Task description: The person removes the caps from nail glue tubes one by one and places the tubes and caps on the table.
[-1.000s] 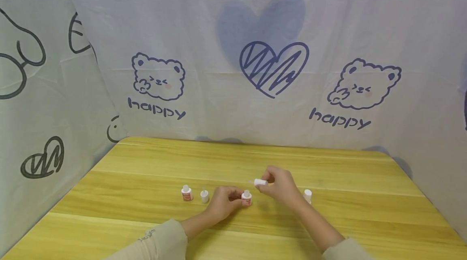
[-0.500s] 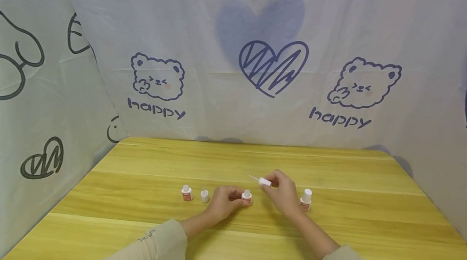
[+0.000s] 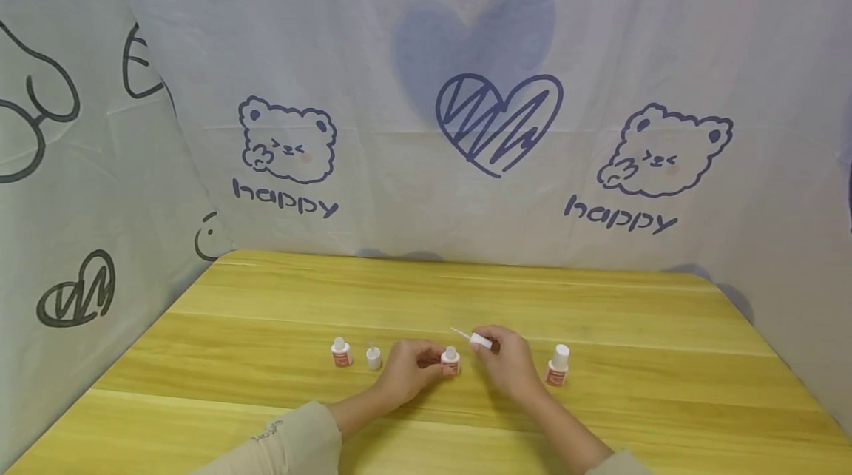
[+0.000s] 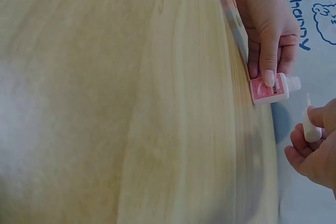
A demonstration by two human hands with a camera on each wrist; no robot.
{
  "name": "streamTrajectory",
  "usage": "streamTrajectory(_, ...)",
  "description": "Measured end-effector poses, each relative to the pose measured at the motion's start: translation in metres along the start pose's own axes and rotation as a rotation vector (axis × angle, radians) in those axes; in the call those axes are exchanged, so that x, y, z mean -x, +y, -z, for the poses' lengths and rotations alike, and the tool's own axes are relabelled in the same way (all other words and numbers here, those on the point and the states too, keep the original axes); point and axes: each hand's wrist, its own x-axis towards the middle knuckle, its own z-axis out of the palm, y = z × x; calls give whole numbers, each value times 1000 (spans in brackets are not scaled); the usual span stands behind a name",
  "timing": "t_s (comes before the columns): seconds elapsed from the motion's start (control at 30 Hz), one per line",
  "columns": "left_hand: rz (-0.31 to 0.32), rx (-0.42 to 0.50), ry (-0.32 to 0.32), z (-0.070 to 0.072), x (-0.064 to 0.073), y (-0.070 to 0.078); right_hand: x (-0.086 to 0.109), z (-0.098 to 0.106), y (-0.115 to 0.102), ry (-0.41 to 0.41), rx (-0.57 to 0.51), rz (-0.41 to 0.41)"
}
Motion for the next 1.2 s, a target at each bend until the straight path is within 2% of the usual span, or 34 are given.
streamTrajectory(0.27,3,26,-2,-1,0,0,1,-1,-2,-1,-86,-85)
streamTrajectory(0.57,13,27,-8,-1,0,2,1,-1,1,-34,-137,-123)
streamTrajectory(0.87,10,24,-6,0,0,2,3,-1,3,-75,-65,-71)
streamTrajectory(1.03,-3,15,-4,0,0,2,5,-2,3,-88,-105,-110)
streamTrajectory(1.2,8,8,-8,0,0,2,7,-3,5,-84,-121,-102)
